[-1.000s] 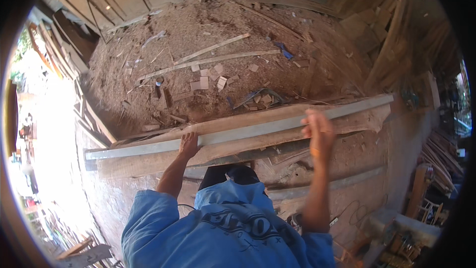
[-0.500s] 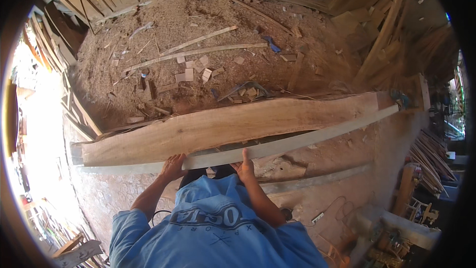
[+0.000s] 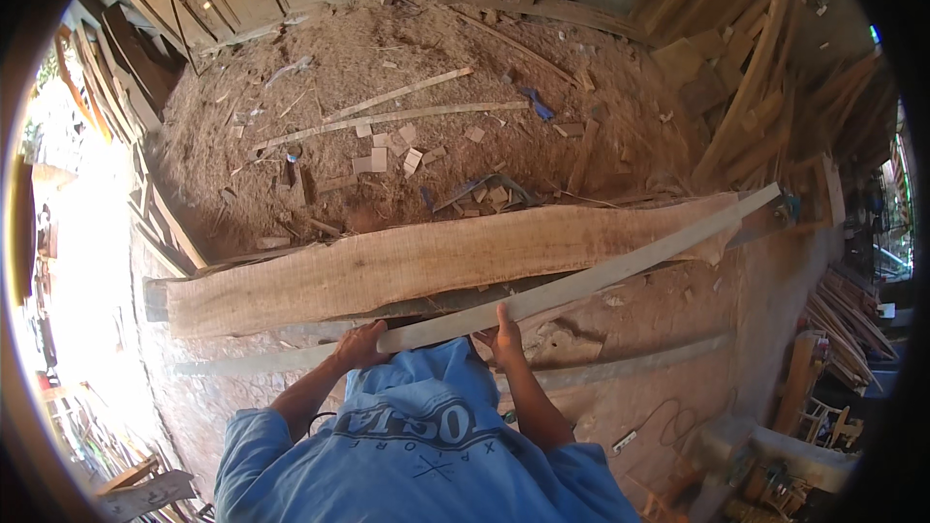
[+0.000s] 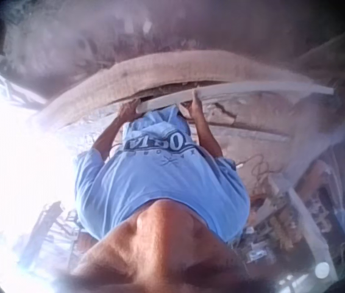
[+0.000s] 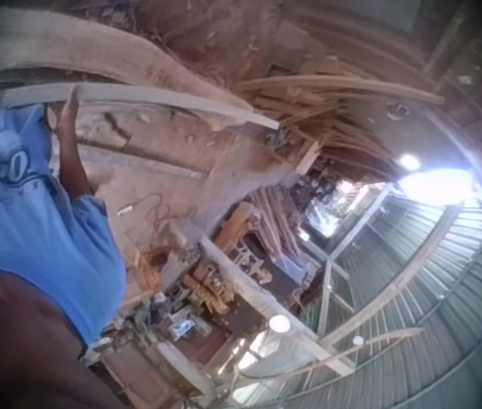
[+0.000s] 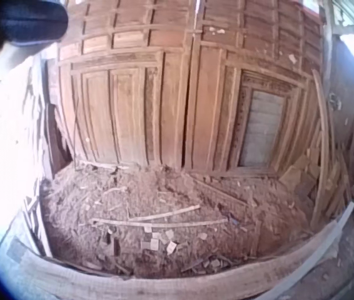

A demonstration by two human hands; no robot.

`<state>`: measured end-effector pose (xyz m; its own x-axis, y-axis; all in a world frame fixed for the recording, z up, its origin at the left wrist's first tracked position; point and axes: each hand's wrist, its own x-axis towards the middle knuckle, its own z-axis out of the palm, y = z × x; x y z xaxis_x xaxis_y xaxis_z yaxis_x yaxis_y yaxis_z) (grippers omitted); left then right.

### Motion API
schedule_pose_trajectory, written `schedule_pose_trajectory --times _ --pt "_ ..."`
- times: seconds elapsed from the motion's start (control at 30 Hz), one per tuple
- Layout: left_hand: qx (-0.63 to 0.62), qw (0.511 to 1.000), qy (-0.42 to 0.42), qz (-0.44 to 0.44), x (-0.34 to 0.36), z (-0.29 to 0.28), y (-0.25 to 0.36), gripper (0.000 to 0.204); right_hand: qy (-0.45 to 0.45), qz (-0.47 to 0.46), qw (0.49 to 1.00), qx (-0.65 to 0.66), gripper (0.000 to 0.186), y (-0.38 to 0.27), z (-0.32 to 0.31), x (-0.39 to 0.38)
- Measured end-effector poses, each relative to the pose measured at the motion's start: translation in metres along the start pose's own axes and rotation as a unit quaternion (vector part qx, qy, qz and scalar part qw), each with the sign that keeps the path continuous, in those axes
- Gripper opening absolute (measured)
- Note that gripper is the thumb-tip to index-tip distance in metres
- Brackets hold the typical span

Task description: The person measures a long wooden plank with a tape measure and marks it with a pencil. They then use a circular saw to cut the plank at the marked line and move the cut piece aside.

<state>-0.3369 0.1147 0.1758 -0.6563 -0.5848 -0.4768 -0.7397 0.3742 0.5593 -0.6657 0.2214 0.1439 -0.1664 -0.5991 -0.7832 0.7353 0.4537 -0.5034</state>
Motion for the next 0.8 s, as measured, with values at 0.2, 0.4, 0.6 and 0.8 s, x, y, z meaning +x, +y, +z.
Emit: schedule_pose_trajectory --times 0.2,0.4,0.6,0.8 --pt "-0.026 0.999 0.008 -0.019 -0.007 0.007 -0.005 0.056 0.033 0.024 0.998 -0.039 0.071 0.004 0.000 0.007" --pt "-0.040 0.995 0.079 -0.037 -0.009 -0.008 -0.010 0.064 0.032 -0.042 0.999 0.010 0.075 -0.002 0.037 0.035" --pt "-0.050 0.987 0.146 -0.045 -0.014 -0.020 -0.019 0.067 -0.017 -0.036 0.999 0.008 0.083 -0.015 0.068 0.062" --pt "-0.085 0.985 0.103 -0.105 -0.040 -0.019 -0.017 0.071 -0.020 -0.009 1.000 -0.008 0.093 -0.008 0.087 0.066"
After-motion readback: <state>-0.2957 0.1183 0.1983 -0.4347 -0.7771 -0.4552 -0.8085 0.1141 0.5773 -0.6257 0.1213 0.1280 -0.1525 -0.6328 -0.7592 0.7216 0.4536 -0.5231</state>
